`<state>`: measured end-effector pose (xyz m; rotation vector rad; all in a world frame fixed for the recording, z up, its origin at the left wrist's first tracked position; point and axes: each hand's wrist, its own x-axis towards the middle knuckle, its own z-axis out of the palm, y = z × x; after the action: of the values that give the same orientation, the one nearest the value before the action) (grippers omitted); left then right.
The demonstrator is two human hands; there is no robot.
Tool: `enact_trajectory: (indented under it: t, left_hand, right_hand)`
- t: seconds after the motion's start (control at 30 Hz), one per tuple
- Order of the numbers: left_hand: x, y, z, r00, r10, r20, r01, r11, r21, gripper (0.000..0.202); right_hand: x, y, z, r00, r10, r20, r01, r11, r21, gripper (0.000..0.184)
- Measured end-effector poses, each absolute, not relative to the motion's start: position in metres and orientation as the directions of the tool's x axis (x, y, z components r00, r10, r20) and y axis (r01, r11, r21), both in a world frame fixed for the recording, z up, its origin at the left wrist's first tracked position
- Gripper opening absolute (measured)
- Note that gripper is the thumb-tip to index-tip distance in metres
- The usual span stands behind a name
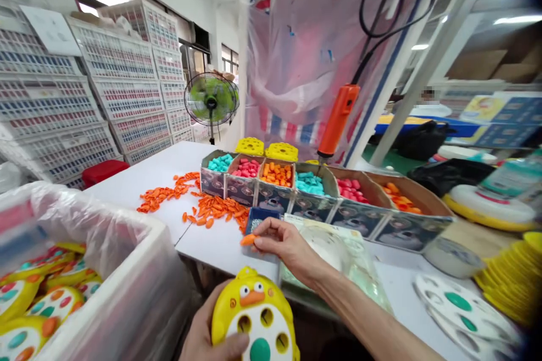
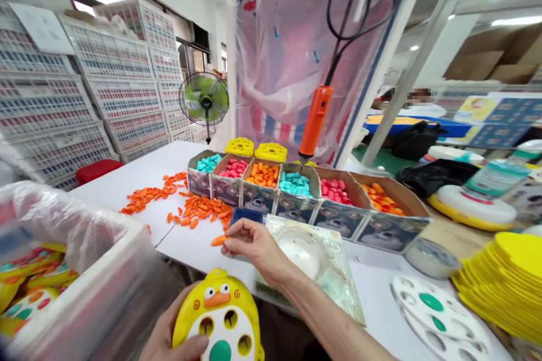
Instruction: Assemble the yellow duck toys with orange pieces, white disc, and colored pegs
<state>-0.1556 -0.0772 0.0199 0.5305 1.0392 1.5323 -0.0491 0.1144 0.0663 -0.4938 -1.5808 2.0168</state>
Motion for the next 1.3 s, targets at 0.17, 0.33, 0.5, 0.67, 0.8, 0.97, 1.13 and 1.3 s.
enact_trajectory:
  t: [0.17,0.33,0.5,0.67,0.8,0.97,1.13,1.3]
  left_hand:
    - [-0.136,-0.076,0.028,-0.204,0.955,-0.216,-0.507,0.085,0.858,0.08]
    - [-0.122,-0.073,0.031,-0.187,0.972,-0.144,-0.409,0.056,0.911,0.076]
    - [-0.12,-0.072,0.024,-0.164,0.981,-0.108,-0.325,0.05,0.944,0.072]
    - [-0.126,-0.073,0.01,-0.074,0.997,-0.027,-0.137,0.016,0.99,0.067]
    - [-0.124,-0.073,0.011,-0.07,0.998,-0.006,-0.061,0.002,0.998,0.063]
    - [-0.115,-0.073,0.023,-0.094,0.995,0.024,0.001,-0.024,1.0,0.06]
    - [-0.116,-0.075,0.031,-0.069,0.998,-0.006,0.213,0.021,0.977,0.067]
    - [-0.117,-0.076,0.035,-0.076,0.997,-0.014,0.277,0.035,0.96,0.064]
  right_hand:
    - [0.006,0.087,0.061,-0.785,0.609,0.113,-0.045,0.126,-0.991,0.023]
    - [0.03,0.075,0.058,-0.747,0.609,0.266,-0.077,0.317,-0.945,0.017]
    - [0.043,0.071,0.06,-0.735,0.611,0.294,-0.022,0.412,-0.911,0.016]
    - [0.052,0.068,0.063,-0.751,0.581,0.313,0.067,0.539,-0.839,0.021]
    - [0.053,0.068,0.062,-0.748,0.574,0.333,0.086,0.582,-0.809,0.018]
    - [0.052,0.067,0.063,-0.71,0.639,0.296,0.057,0.471,-0.88,0.015]
    - [0.055,0.064,0.075,-0.805,0.58,0.125,0.059,0.287,-0.956,0.02]
    - [0.055,0.062,0.073,-0.809,0.579,0.101,0.053,0.242,-0.969,0.02]
